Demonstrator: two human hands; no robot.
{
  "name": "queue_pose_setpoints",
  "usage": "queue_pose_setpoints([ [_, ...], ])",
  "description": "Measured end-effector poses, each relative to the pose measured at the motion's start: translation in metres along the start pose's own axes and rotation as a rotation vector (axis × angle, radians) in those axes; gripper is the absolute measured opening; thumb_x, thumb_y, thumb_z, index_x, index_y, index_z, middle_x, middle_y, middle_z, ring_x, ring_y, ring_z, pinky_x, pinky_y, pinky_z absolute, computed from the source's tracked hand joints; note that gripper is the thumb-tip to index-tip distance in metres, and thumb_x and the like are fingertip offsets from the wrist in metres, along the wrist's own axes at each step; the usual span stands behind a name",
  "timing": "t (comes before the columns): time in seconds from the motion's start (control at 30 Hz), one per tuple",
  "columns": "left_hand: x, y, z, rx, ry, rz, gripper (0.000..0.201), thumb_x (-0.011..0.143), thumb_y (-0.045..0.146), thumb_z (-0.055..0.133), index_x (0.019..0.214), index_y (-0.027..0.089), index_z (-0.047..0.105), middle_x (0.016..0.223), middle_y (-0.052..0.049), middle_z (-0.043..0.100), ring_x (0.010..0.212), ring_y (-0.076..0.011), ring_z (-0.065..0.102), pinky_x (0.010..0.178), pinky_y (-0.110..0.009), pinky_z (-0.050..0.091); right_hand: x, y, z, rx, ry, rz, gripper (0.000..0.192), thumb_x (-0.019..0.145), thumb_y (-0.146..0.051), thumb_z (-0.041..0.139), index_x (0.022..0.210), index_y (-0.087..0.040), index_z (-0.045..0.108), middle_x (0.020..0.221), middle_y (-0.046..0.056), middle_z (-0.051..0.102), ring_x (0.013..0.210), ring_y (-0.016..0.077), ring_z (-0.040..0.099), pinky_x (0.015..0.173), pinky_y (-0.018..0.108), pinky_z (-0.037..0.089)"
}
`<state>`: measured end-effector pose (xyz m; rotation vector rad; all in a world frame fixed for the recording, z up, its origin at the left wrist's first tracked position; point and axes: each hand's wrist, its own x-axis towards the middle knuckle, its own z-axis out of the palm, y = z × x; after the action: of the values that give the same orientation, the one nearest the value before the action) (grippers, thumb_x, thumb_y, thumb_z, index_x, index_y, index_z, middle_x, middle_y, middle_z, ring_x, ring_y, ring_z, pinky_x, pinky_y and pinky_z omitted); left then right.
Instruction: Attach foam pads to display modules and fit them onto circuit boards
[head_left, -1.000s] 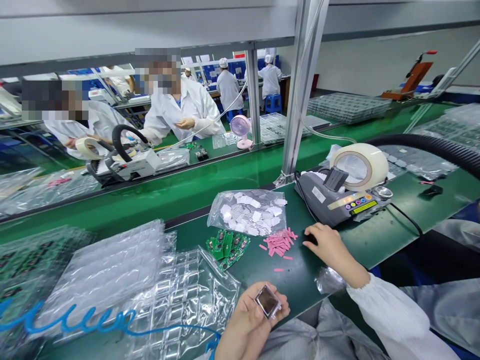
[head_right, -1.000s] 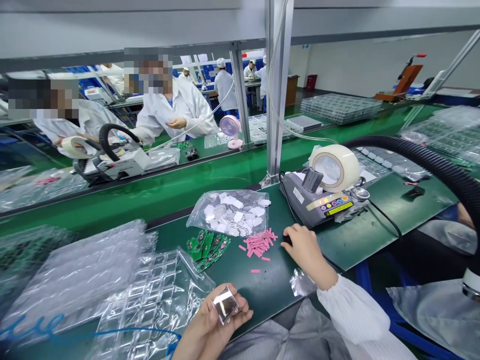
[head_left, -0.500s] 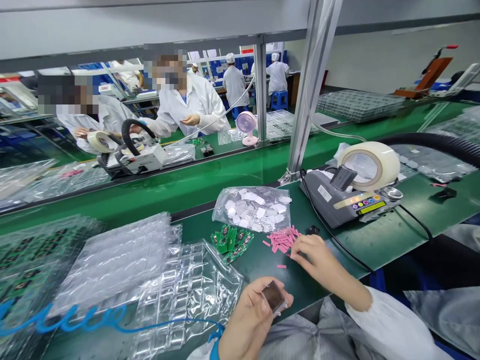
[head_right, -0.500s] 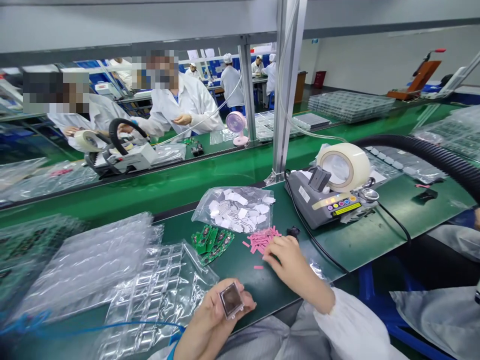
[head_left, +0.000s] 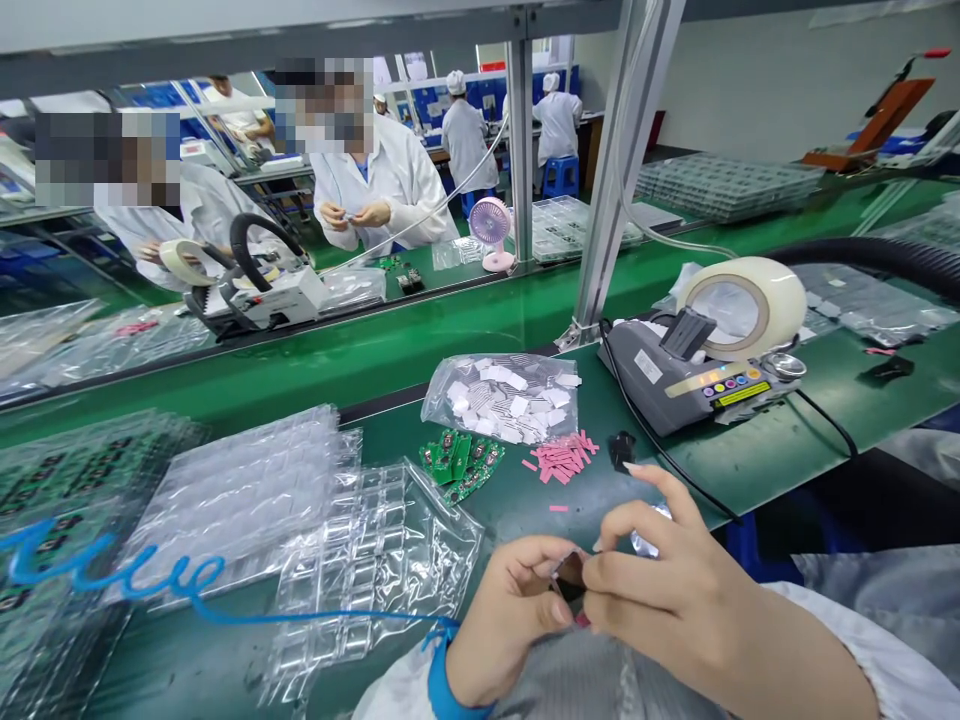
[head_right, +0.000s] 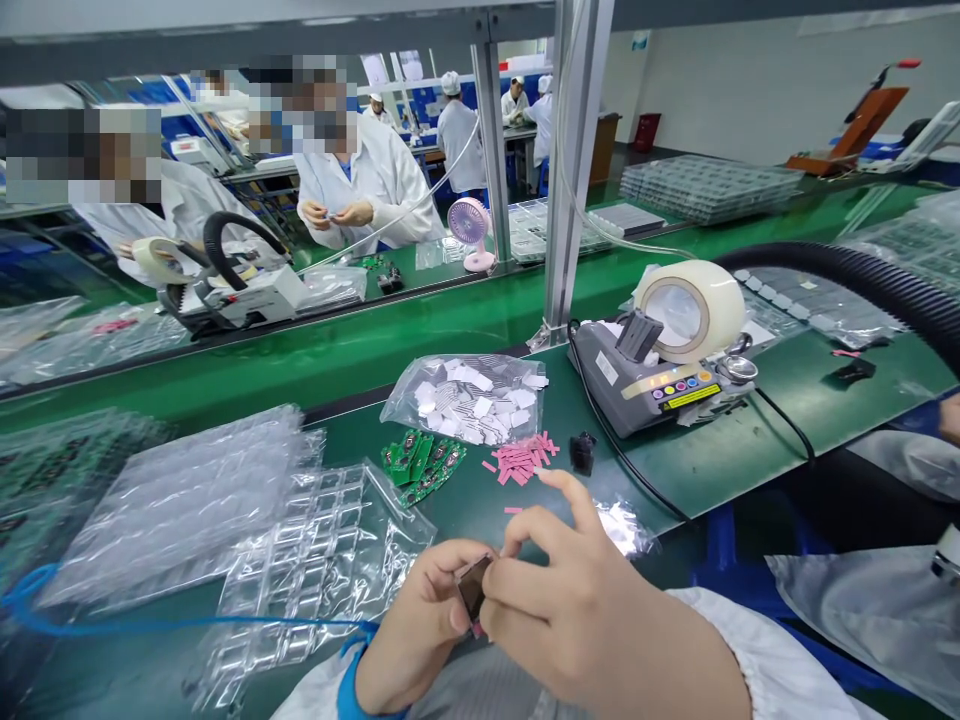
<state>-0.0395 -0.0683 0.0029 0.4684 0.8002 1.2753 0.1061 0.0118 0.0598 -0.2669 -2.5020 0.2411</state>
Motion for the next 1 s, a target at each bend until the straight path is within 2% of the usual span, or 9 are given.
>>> queue_pose_setpoints([
  [0.23, 0.001, 0.004, -0.004, 0.032, 0.036, -0.029, 0.039, 0.051, 0.039, 0.081, 0.081, 0.016, 0.070, 0.061, 0.001, 0.059, 0.054, -0.0075, 0.047, 0.058, -0.021, 0.037, 0.000, 0.006, 0.006, 0.010, -0.031, -0.019, 0.028, 0.087, -0.009, 0.043, 0.067, -0.020, 0.058, 0.063, -0.005, 0.056, 0.074, 0.0132, 0.047, 0.100, 0.052, 0.021],
  [0.4, 0.003, 0.003, -0.010, 0.053, 0.062, -0.011, 0.042, 0.050, 0.042, 0.080, 0.082, 0.016, 0.070, 0.068, -0.001, 0.064, 0.060, -0.0100, 0.050, 0.059, -0.022, 0.037, -0.002, 0.009, 0.016, 0.112, -0.104, 0.014, 0.023, 0.088, -0.011, 0.045, 0.074, -0.023, 0.059, 0.070, -0.005, 0.055, 0.077, 0.0120, 0.046, 0.100, 0.051, 0.023],
  [0.53, 0.001, 0.007, -0.014, 0.073, 0.064, 0.033, 0.040, 0.053, 0.043, 0.079, 0.081, 0.017, 0.071, 0.069, -0.001, 0.066, 0.064, -0.0108, 0.053, 0.063, -0.022, 0.038, -0.001, 0.030, 0.021, 0.284, -0.149, 0.001, 0.016, 0.086, -0.034, 0.054, 0.078, -0.024, 0.063, 0.074, -0.003, 0.057, 0.078, 0.0135, 0.049, 0.094, 0.045, 0.032],
  [0.6, -0.001, 0.010, -0.016, 0.062, 0.077, 0.039, 0.040, 0.053, 0.043, 0.079, 0.082, 0.018, 0.070, 0.076, -0.004, 0.070, 0.075, -0.0148, 0.058, 0.070, -0.024, 0.039, 0.000, 0.058, 0.028, 0.312, -0.159, 0.171, 0.027, 0.086, -0.044, 0.052, 0.075, -0.022, 0.064, 0.074, -0.001, 0.058, 0.078, 0.0141, 0.053, 0.085, 0.037, 0.041],
  [0.63, -0.003, 0.012, -0.018, 0.054, 0.085, 0.041, 0.040, 0.052, 0.043, 0.079, 0.083, 0.019, 0.070, 0.080, -0.005, 0.071, 0.080, -0.0168, 0.060, 0.074, -0.025, 0.040, 0.000, 0.076, 0.035, 0.254, -0.158, 0.393, 0.031, 0.087, -0.044, 0.049, 0.071, -0.021, 0.063, 0.072, 0.000, 0.059, 0.078, 0.0138, 0.054, 0.080, 0.032, 0.044],
  [0.73, -0.008, 0.015, -0.021, 0.037, 0.105, 0.052, 0.040, 0.053, 0.041, 0.080, 0.086, 0.021, 0.070, 0.084, -0.006, 0.073, 0.087, -0.0193, 0.061, 0.082, -0.029, 0.040, 0.003, 0.135, 0.063, 0.088, -0.149, 0.694, 0.026, 0.093, -0.029, 0.041, 0.091, -0.013, 0.061, 0.084, 0.007, 0.060, 0.077, 0.0159, 0.057, 0.073, 0.036, 0.047],
  [0.8, -0.010, 0.015, -0.022, 0.023, 0.107, 0.060, 0.040, 0.053, 0.041, 0.080, 0.087, 0.021, 0.069, 0.086, -0.006, 0.073, 0.086, -0.0192, 0.061, 0.083, -0.030, 0.040, 0.009, 0.167, 0.085, 0.033, -0.194, 0.793, 0.021, 0.090, -0.029, 0.048, 0.098, -0.013, 0.058, 0.091, 0.005, 0.060, 0.080, 0.0159, 0.059, 0.074, 0.036, 0.049],
  [0.87, -0.011, 0.013, -0.024, 0.004, 0.095, 0.067, 0.040, 0.053, 0.040, 0.080, 0.086, 0.021, 0.070, 0.085, -0.006, 0.073, 0.085, -0.0188, 0.062, 0.083, -0.030, 0.040, 0.018, 0.186, 0.106, 0.020, -0.259, 0.837, 0.022, 0.088, -0.031, 0.053, 0.102, -0.014, 0.057, 0.099, 0.005, 0.060, 0.085, 0.0164, 0.059, 0.075, 0.037, 0.050],
  [1.0, -0.010, 0.012, -0.026, -0.017, 0.077, 0.084, 0.038, 0.053, 0.039, 0.080, 0.085, 0.021, 0.070, 0.083, -0.006, 0.073, 0.084, -0.0183, 0.062, 0.082, -0.029, 0.041, 0.029, 0.197, 0.129, 0.052, -0.333, 0.864, 0.025, 0.088, -0.032, 0.055, 0.105, -0.015, 0.056, 0.104, 0.006, 0.059, 0.089, 0.0174, 0.059, 0.076, 0.037, 0.051],
])
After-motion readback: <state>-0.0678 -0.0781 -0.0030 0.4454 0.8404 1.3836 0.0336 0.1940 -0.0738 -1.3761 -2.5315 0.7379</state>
